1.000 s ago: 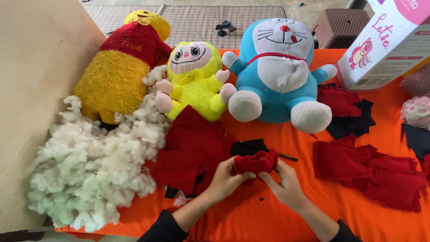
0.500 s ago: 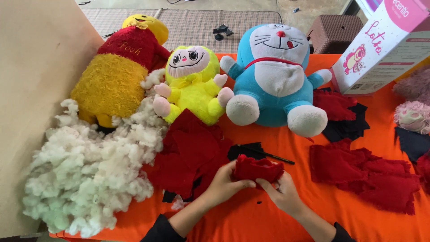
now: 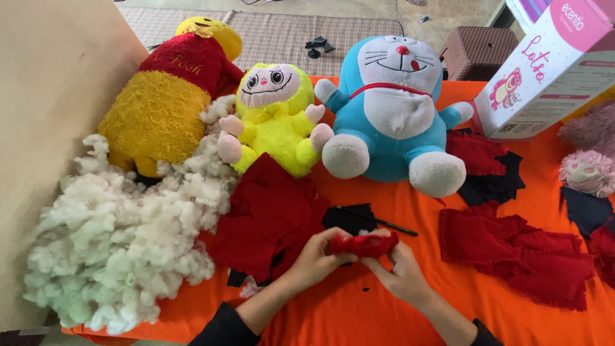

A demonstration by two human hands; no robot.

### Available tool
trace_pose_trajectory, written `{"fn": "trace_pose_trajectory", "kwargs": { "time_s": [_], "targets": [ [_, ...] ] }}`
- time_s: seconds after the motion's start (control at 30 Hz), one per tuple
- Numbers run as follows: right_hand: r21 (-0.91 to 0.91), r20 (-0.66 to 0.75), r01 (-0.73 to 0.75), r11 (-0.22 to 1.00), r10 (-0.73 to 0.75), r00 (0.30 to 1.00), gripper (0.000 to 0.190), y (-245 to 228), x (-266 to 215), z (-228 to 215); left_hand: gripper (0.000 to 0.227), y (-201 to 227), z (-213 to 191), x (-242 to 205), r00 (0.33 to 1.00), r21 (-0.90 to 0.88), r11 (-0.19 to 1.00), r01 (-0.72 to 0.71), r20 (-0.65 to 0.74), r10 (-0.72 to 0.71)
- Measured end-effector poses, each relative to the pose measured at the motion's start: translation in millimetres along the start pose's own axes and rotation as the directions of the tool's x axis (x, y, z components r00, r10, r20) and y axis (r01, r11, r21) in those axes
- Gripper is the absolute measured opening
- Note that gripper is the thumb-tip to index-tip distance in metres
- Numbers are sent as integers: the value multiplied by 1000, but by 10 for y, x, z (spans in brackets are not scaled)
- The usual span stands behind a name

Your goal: Using a small tool to push white fiberfill stuffing into red fabric pouches as part of a toy-making process.

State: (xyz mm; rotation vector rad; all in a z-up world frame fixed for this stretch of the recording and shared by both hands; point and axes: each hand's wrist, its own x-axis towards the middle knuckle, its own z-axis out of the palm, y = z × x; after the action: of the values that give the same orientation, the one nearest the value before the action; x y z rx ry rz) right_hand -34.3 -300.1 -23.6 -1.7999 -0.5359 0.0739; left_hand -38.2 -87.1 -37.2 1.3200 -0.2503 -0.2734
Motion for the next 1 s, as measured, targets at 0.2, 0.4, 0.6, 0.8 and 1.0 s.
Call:
{"fn": "trace_pose_trajectory", "kwargs": {
  "time_s": [0.2,0.4,0.6,0.8,1.0],
  "targets": [
    [-73,-24,27,997,-29,999,19,130,-39,7,12,110,15,-18,993,40,993,-113,32,112],
    [-77,19,-16,997,17,1000,34,317,-58,-16,19,40,4,5,996,149,986,-74,-38,81],
    [-1,-49,-82,997,81,995,36,-88,36,77,20,147,60,-12,988,109,989,101,-123,-88],
    [-78,-41,-27,997,24,999,29,-4,10,25,29,67,50,-23,998,52,997,49,-34,-47],
    [-212,-122,-23,977,-3,993,16,134,-16,17,12,15,91,-3,989,-3,998,67,-129,-67]
  ]
}}
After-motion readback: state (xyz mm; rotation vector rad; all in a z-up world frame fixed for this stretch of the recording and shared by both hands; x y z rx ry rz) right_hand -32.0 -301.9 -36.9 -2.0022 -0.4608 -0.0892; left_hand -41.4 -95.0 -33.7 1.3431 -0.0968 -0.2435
